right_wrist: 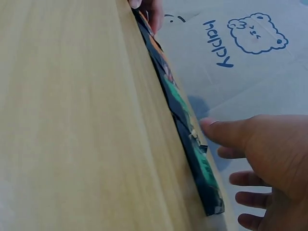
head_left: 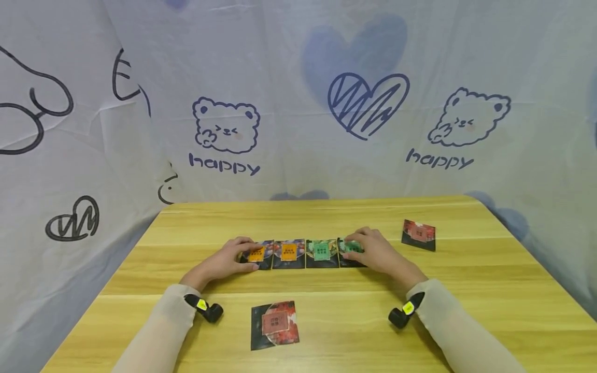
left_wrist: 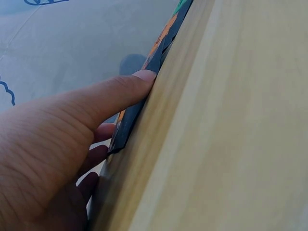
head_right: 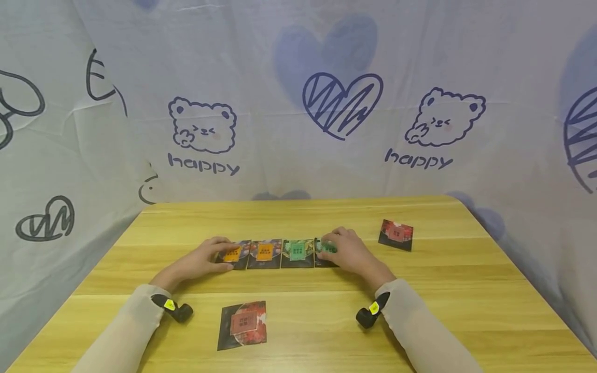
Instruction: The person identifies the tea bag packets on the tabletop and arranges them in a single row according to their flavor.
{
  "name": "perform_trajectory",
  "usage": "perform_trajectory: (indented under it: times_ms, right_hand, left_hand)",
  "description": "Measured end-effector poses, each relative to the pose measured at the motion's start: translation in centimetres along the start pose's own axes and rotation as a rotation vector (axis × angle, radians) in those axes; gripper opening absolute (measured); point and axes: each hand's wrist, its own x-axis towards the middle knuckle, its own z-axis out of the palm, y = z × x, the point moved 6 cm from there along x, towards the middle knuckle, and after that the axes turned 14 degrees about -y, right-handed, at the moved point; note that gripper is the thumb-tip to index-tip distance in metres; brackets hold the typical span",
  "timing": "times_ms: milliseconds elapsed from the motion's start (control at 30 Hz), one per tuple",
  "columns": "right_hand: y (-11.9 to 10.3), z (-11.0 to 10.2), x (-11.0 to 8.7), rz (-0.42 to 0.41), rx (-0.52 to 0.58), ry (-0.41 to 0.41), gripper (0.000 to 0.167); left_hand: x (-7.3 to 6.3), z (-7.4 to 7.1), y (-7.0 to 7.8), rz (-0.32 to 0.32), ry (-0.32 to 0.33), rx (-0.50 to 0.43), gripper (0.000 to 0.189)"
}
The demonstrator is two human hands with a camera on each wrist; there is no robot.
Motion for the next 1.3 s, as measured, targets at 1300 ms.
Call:
perform_trajectory:
  times_ms: [1300]
  right_hand:
    - [12.6, -5.1, -4.9, 0.081, -0.040, 0.106, 0.060]
  left_hand:
    - [-0.1, 0.0, 0.2, -0.002, 0.019, -0.001, 0.066]
